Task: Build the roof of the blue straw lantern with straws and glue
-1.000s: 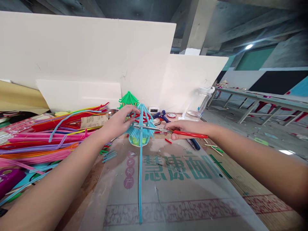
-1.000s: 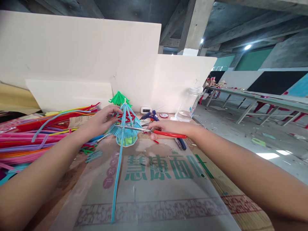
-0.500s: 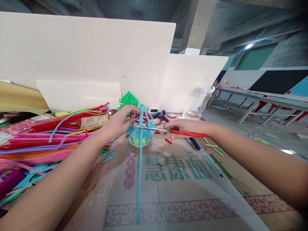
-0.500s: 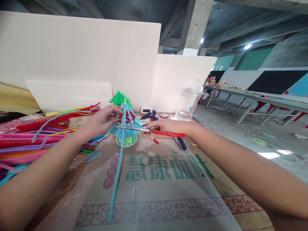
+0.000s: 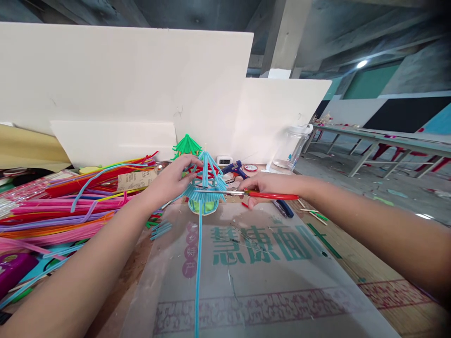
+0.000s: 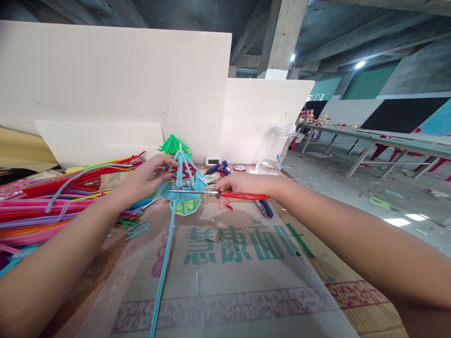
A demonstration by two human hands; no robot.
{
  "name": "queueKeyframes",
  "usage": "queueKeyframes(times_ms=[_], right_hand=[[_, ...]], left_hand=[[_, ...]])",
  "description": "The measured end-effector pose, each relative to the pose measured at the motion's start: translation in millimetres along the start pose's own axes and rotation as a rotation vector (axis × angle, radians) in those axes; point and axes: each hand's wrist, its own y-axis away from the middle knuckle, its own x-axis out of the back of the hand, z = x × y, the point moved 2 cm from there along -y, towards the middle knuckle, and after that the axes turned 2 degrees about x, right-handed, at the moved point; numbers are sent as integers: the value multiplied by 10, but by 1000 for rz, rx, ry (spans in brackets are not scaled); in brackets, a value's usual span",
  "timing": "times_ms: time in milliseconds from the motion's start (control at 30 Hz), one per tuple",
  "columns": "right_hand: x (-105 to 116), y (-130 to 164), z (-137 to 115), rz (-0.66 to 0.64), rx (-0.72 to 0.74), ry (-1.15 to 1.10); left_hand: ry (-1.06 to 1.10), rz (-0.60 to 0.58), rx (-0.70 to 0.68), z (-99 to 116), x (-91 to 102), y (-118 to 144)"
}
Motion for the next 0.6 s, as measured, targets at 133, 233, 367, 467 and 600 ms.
queueKeyframes(times_ms=[133, 233, 367, 467, 600], right_hand=[[-59, 59, -13, -70, -9, 70], [-151, 178, 52, -57, -54, 117], [-311, 400, 226, -68, -139, 145], [-404, 537, 311, -76, -195, 119], [-468, 599, 375, -43, -159, 119]], left_hand=[[4, 4, -7, -26, -1, -10], [12, 11, -6, -25, -5, -16], [33, 24, 4, -25, -13, -14], [49, 34, 25, -37, -17, -13], [20, 44, 42, -26, -21, -12]])
